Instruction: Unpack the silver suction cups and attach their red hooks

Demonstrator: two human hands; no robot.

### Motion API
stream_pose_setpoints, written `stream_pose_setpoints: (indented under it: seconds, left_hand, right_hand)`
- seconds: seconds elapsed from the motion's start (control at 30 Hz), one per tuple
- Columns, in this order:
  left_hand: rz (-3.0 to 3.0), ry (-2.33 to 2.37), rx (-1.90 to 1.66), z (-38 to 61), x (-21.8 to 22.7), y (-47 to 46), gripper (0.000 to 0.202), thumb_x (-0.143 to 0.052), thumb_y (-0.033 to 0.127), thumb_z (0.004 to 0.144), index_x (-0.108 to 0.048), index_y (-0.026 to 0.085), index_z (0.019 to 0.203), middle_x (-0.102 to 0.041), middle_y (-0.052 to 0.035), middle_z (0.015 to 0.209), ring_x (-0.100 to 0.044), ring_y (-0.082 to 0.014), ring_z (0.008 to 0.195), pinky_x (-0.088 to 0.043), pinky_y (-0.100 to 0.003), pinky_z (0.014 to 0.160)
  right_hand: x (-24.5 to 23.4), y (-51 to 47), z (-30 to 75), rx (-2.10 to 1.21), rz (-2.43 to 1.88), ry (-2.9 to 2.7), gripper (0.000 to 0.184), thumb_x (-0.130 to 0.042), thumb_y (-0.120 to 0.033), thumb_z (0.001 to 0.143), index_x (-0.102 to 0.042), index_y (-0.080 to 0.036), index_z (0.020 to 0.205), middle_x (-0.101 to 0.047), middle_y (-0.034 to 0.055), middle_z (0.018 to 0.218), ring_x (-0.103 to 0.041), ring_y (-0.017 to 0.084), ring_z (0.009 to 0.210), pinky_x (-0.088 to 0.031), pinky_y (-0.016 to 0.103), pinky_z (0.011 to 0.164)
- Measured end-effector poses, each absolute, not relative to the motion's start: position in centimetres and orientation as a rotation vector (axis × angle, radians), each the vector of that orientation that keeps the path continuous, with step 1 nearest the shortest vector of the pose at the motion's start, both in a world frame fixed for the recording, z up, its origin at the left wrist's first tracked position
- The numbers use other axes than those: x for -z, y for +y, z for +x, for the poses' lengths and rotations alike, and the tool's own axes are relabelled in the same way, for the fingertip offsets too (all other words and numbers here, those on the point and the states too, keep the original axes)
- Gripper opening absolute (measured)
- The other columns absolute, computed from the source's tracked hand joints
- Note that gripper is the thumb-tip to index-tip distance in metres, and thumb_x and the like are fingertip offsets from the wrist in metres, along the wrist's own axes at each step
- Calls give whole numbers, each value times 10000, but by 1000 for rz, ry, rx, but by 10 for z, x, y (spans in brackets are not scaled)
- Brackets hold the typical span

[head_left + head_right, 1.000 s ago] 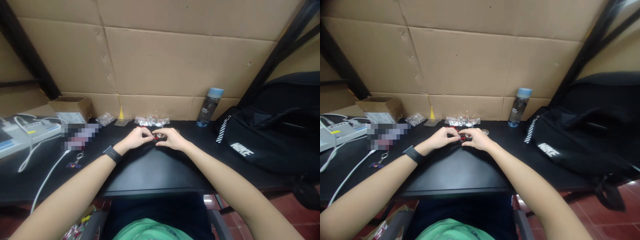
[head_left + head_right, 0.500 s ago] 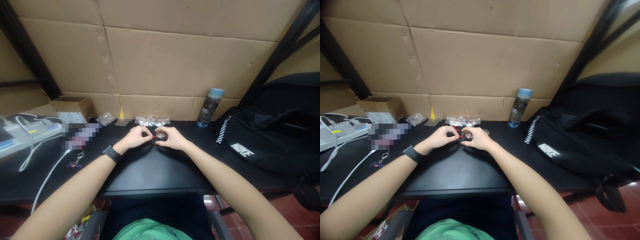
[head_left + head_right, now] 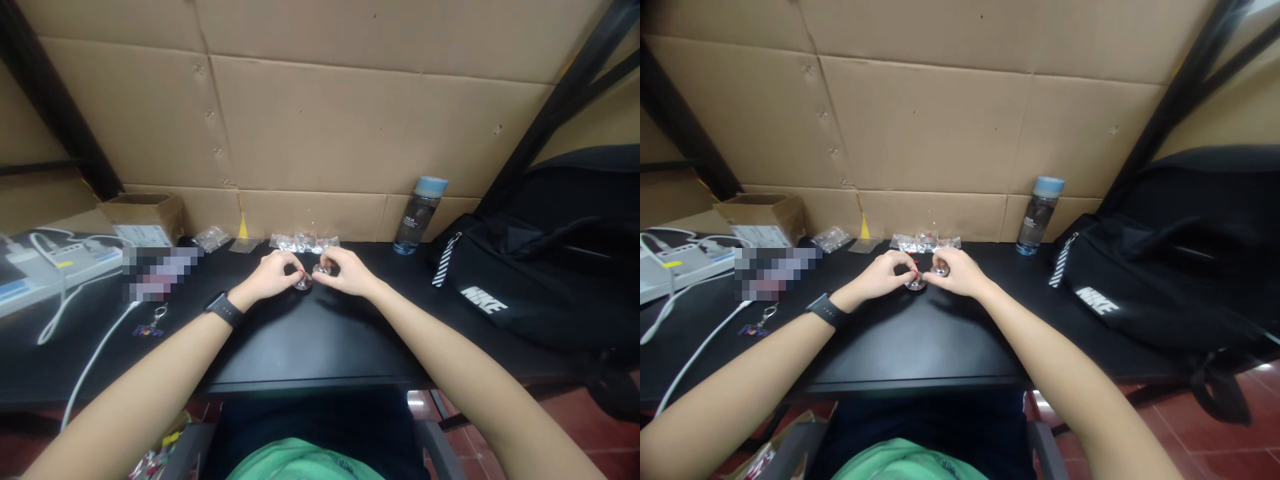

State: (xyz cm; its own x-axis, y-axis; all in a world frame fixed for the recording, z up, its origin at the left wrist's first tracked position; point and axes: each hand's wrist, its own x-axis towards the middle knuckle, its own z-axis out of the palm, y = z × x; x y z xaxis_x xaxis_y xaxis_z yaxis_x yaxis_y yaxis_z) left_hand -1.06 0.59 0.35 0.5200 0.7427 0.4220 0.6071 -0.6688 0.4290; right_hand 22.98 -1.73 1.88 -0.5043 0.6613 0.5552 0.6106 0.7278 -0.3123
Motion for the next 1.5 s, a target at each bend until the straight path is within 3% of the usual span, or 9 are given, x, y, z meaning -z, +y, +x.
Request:
stream_pose_setpoints:
  seconds: [0.17,0.33,0.47,0.63,0.87,1.03,1.17,1.3,1.5]
  left_hand:
    - [2590,1165,-829,-10,-3,4,125,-658,357,841,-747,271,855,-744,-10,1015,-603,-262,1087,-403,-414,1008]
    - [2646,1184,-804,-9,-3,2,144,-650,371,853,-751,269,851,-735,-32,1027,-573,-283,1108,-380,-434,992]
    - [2663,1233,-763,-11,-1,3,153,-671,405,836,-751,292,901,-725,-31,1058,-560,-300,1117,-367,-445,972]
    - [2653,1348,-606,-21,0,7,408,-705,537,781,-699,323,1129,-714,-57,1109,-561,-343,1116,-373,-467,941]
    - [2659,1436,-410,-32,-4,13,351,-625,536,844,-711,319,1106,-673,-76,1206,-553,-353,1171,-385,-513,983]
    - [2668,1563,-470,-41,-4,17,393,-620,524,841,-691,302,1158,-580,-103,1321,-497,-368,1240,-372,-550,1019]
    - [2629,1817,-543,-51,-5,21,445,-602,486,855,-652,285,1249,-534,-136,1382,-428,-409,1310,-344,-604,1044]
    - [2675,1485,-640,-47,-8,21,372,-548,381,903,-652,256,1238,-621,-97,1311,-553,-313,1229,-406,-485,1063]
    - [2752,957,-735,-20,-5,6,365,-543,300,934,-629,243,1284,-682,-58,1275,-625,-227,1161,-426,-353,1007]
  right_hand:
    - [-22,-9,236,40,-1188,-1972,399,-582,-219,807,-274,-203,554,-341,-51,533,-334,101,541,-287,260,597]
    - [-15,-7,235,-42,-1312,-1852,424,-569,-226,748,-208,-208,527,-215,-58,514,-213,93,527,-211,266,525]
    - [-4,-6,229,-102,-1253,-1927,401,-555,-238,755,-226,-206,528,-235,-58,515,-228,93,533,-234,249,522]
    - [6,-6,222,-104,-1246,-2058,400,-558,-290,802,-279,-201,529,-277,-64,496,-233,97,523,-258,236,531]
    - [6,-4,227,-83,-1201,-2150,341,-588,-315,855,-442,-191,573,-470,-43,552,-394,100,539,-319,222,576]
    - [3,1,231,-84,-1149,-2141,200,-603,-249,853,-571,-185,666,-630,10,715,-552,141,666,-406,245,660]
    - [6,3,230,-21,-1108,-2111,78,-608,-211,849,-679,-199,879,-703,80,1102,-617,227,1056,-451,345,928]
    - [12,3,230,1,-1273,-2157,346,-589,-194,862,-667,-247,1194,-565,92,1442,-501,283,1320,-380,456,1038]
    - [15,5,233,-51,-1405,-2274,324,-512,-190,945,-672,-284,1210,-706,67,1253,-612,258,1162,-317,436,961]
